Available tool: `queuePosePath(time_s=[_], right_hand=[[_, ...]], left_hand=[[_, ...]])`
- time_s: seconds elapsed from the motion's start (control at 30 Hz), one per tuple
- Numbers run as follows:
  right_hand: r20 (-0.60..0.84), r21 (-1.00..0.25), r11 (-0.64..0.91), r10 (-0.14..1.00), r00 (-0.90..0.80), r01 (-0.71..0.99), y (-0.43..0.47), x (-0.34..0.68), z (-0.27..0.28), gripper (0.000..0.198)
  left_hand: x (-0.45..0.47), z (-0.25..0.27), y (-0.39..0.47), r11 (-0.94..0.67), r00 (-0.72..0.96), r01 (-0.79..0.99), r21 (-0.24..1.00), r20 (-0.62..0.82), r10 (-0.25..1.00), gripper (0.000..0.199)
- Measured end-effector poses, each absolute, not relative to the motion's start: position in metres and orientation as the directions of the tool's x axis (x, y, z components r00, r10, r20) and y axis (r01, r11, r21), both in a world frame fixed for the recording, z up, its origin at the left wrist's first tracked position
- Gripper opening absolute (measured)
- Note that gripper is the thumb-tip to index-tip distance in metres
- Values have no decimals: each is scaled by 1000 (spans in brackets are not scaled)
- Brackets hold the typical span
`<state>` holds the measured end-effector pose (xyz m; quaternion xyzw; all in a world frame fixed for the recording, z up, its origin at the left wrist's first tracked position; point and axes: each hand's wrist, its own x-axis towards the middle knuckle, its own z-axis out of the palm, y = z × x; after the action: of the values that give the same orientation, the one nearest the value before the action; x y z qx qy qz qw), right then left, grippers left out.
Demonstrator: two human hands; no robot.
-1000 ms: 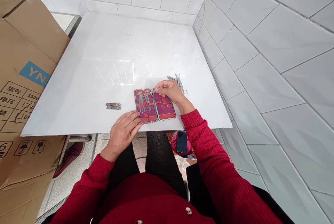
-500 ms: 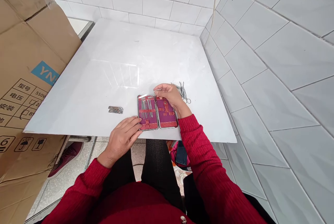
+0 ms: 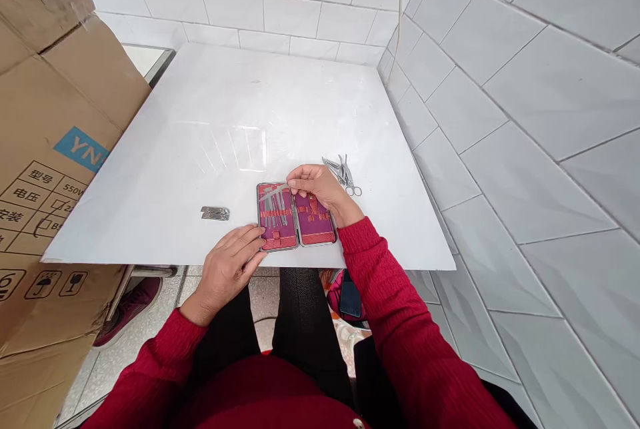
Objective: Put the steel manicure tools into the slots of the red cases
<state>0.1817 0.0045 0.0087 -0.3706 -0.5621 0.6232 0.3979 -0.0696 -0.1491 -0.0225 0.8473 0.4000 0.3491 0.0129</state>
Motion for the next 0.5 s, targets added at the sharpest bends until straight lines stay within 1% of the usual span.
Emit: queuePosePath(time_s=[0.07, 0.13, 0.23, 0.3, 0.4, 0.5], right_hand=[[6, -993, -38, 928, -372, -111, 4, 181, 9, 41], [22, -991, -23, 943, -331, -132, 4, 181, 9, 47], [39, -994, 7, 958, -285, -112, 4, 182, 10, 44], [56, -996, 37, 962, -268, -76, 3, 182, 10, 40], [82, -996, 72, 945, -317, -44, -1, 181, 13, 36], [82, -996, 59, 902, -424, -67, -8, 179, 18, 43]], left_hand=[[-69, -23, -149, -665, 405, 657, 354, 578, 708, 17], [-68, -22, -150, -630, 351, 636, 446, 561, 750, 15], [-67, -18, -149, -528, 214, 573, 626, 508, 834, 17], [-65, -14, -146, -462, 118, 524, 715, 477, 871, 20], [-59, -7, -138, -423, 29, 503, 754, 474, 880, 22], [-50, 1, -128, -420, 33, 560, 714, 487, 873, 26]])
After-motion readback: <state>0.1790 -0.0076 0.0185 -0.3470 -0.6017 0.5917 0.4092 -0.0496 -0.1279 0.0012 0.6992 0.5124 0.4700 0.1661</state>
